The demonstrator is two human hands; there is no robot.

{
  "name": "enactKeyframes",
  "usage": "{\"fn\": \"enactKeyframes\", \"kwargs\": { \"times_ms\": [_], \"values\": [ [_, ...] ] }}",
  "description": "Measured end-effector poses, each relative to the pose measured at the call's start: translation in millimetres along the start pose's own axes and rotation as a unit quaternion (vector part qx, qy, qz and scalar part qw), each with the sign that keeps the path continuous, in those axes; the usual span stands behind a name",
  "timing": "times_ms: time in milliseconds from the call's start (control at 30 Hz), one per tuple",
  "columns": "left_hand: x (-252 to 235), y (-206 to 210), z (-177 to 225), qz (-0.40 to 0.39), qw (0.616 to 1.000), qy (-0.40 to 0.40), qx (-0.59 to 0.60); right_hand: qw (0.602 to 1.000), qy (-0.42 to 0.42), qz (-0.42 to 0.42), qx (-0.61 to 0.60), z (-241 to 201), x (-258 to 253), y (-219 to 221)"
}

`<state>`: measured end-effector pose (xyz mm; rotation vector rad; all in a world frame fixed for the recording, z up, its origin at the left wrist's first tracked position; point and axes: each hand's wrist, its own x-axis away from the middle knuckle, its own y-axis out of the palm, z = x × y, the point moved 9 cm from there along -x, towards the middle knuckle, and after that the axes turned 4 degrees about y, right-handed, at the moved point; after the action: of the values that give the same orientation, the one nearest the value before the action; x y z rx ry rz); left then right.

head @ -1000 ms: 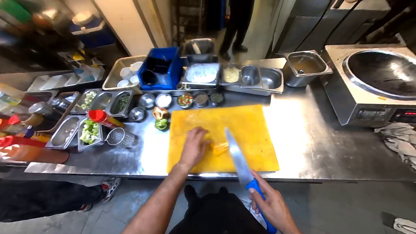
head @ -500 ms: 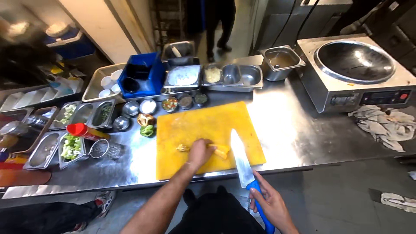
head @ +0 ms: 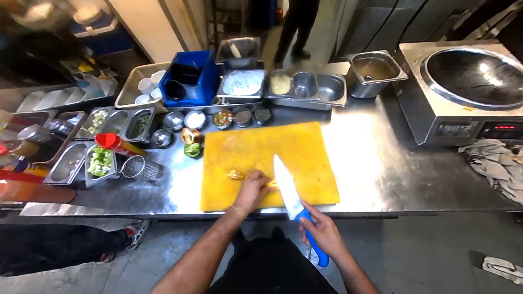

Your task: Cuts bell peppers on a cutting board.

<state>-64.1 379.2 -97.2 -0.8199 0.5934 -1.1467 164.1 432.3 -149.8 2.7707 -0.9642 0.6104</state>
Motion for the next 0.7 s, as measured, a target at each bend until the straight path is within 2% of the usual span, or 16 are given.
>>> {"fn": "enactKeyframes", "kwargs": {
  "times_ms": [167, 367, 533, 633, 700],
  "values": [
    [2.2, -2.8, -1.8, 0.037, 0.999, 0.004, 0.017, 1.000, 0.013, -0.023, 0.000, -7.3, -14.5, 3.5],
    [5.0, -6.7, -5.0, 0.063, 0.998, -0.005, 0.022, 0.997, 0.015, -0.061, -0.042, 8.3, 5.9, 5.0],
    [5.9, -5.6, -6.0, 0.035, 0.999, 0.007, 0.015, 0.999, 0.020, -0.011, 0.028, -12.5, -9.1, 20.6],
    [3.8, -8.2, -6.8, 0.022, 0.999, -0.001, 0.024, 0.994, 0.013, 0.022, 0.109, -26.2, 1.6, 22.7],
    [2.6, -8.0, -9.4, 0.012, 0.999, -0.004, 0.037, 0.992, 0.015, 0.032, 0.119, -28.1, 12.2, 24.1]
  ]
}}
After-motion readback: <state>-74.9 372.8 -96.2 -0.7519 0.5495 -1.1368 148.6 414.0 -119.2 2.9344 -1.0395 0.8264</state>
